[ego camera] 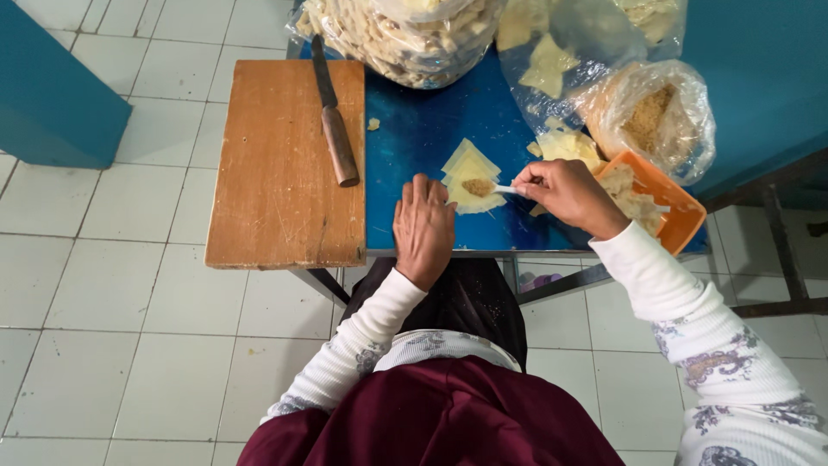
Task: The person picks up thin square sheets one at a time from the table, folds each sheet in half by hand, and places it onto a growing stack of folded sheets. They occasionally reach into a plastic bag with a spoon and set pieces aside near an orange container of scraps.
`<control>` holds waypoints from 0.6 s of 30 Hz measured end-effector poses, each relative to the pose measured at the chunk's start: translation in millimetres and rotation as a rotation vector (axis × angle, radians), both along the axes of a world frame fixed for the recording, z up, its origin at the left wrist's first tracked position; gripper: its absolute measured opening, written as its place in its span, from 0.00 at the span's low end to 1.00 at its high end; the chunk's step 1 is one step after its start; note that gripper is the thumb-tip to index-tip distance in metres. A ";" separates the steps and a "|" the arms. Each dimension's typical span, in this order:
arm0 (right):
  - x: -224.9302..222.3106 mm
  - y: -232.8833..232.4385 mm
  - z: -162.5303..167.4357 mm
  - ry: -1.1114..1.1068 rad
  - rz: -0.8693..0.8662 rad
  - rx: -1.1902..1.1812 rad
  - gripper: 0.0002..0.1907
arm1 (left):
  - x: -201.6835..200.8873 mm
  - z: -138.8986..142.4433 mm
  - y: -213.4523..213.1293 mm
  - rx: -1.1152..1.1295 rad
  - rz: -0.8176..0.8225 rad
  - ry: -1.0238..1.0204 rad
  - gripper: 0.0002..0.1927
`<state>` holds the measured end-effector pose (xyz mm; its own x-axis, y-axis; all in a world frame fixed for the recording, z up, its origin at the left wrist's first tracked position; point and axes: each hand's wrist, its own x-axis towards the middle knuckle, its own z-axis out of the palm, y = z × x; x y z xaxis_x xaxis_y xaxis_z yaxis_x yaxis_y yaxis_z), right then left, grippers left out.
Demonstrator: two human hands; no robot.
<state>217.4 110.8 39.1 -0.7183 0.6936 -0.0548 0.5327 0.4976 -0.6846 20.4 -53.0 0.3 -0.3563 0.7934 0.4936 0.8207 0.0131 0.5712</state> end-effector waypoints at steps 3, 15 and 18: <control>-4.0 -12.9 4.9 -0.017 0.055 0.287 0.06 | 1.5 0.2 -1.3 0.031 0.002 -0.015 0.13; 0.4 -44.3 7.9 -0.044 0.185 0.973 0.05 | 4.6 -0.7 4.5 0.046 0.007 0.033 0.09; 3.0 -48.3 7.8 -0.045 0.179 1.039 0.06 | 5.6 -2.6 4.3 0.076 0.002 0.042 0.07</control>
<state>220.4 62.5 46.9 -0.8267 0.2994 0.4763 0.4084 0.9017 0.1419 26.0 -48.7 -2.3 -0.3356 0.7521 0.5672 0.8440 -0.0275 0.5357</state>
